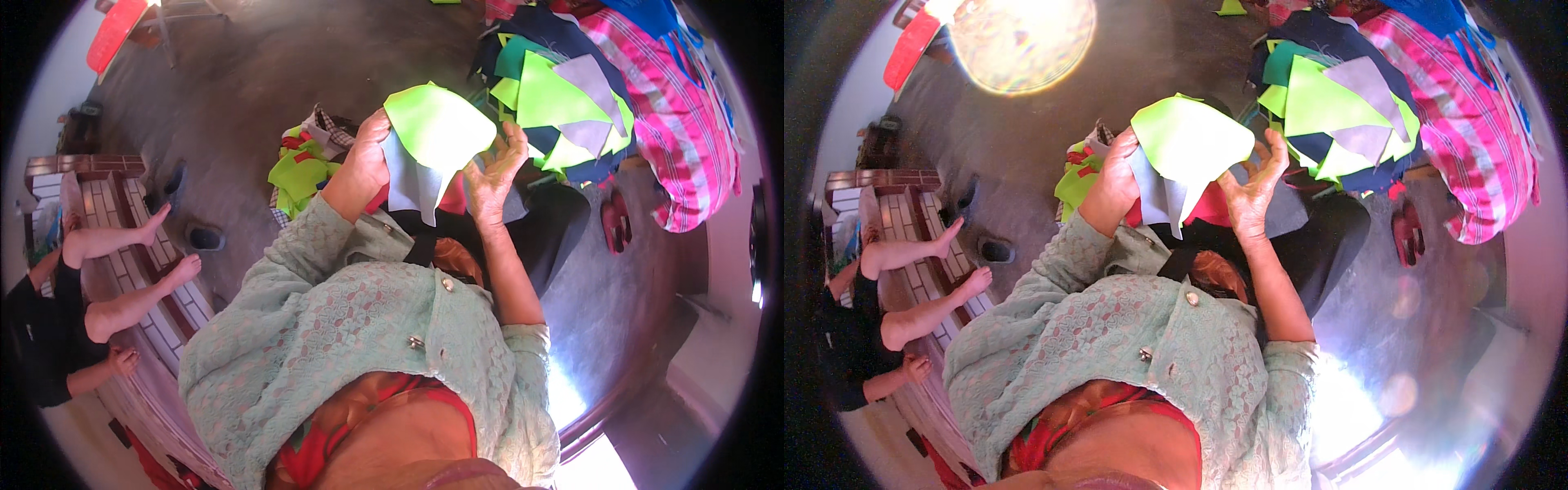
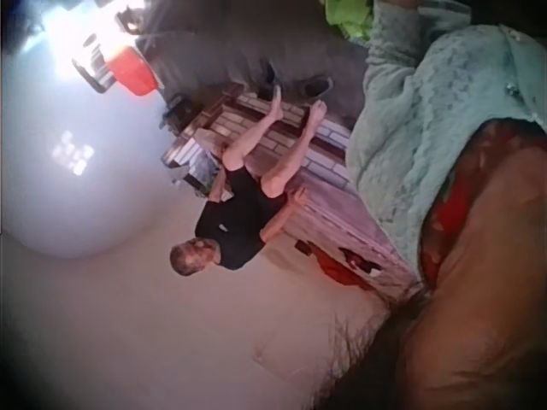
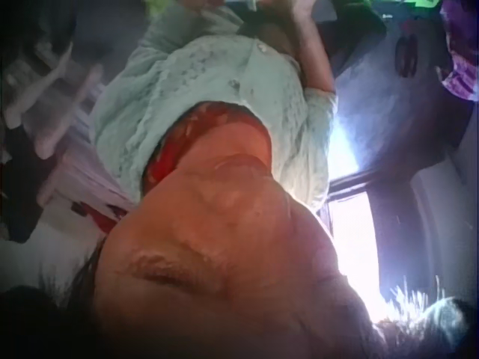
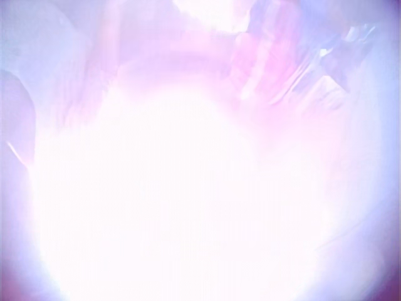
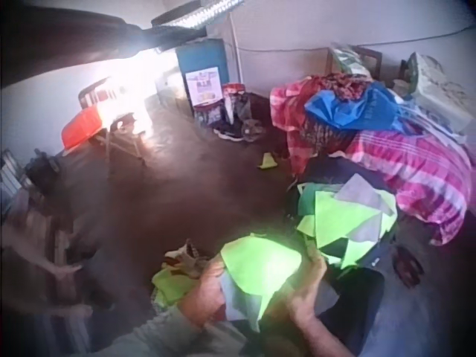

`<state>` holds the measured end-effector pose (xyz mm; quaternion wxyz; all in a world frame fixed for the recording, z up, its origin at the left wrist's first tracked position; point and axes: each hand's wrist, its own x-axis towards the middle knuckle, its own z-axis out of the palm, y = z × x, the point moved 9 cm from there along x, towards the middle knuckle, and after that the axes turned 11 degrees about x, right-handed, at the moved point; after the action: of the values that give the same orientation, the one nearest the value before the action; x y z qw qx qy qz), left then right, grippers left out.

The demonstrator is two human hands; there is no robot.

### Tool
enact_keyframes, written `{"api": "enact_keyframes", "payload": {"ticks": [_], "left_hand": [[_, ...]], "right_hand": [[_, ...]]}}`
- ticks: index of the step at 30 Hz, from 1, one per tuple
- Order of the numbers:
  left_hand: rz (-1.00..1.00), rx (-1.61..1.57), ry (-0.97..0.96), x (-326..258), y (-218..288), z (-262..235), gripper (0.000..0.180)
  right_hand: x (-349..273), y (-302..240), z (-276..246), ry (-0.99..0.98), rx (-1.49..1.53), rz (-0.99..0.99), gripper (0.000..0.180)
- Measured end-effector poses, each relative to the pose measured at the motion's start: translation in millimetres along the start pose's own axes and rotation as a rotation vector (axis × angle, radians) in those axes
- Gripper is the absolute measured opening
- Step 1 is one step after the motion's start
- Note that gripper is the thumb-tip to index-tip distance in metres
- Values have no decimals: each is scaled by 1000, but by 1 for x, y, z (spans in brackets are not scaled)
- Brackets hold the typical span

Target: The person folds various pieces of fabric, including neon green, dark blue, and white items, by hand. They repeatedly pick up, fold, and stack the fabric pieces into a neat pile on their lap.

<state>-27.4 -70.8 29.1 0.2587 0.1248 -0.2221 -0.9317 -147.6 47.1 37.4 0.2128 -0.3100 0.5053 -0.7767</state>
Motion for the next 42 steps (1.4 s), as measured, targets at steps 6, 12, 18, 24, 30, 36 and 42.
{"api": "enact_keyframes", "payload": {"ticks": [6,12,18,24,30,36,42], "left_hand": [[-117,64,46,9,-29,-8,26],[-245,202,156,8,-50,-17,25],[-242,268,178,8,-58,-19,21],[-243,332,267,7,-59,-13,18],[-235,399,239,12,-65,-36,19],[-225,429,196,13,-65,-36,24],[-235,471,251,10,-64,-34,20]], "right_hand": [[13,-43,-4,-263,-406,-332,63],[17,-10,-28,-406,-31,179,36],[11,-1,-34,-468,223,429,50],[10,4,-38,-432,190,448,60],[14,13,-52,-408,204,442,64],[10,21,-58,-356,329,552,58],[14,21,-54,-321,194,395,52]]}}
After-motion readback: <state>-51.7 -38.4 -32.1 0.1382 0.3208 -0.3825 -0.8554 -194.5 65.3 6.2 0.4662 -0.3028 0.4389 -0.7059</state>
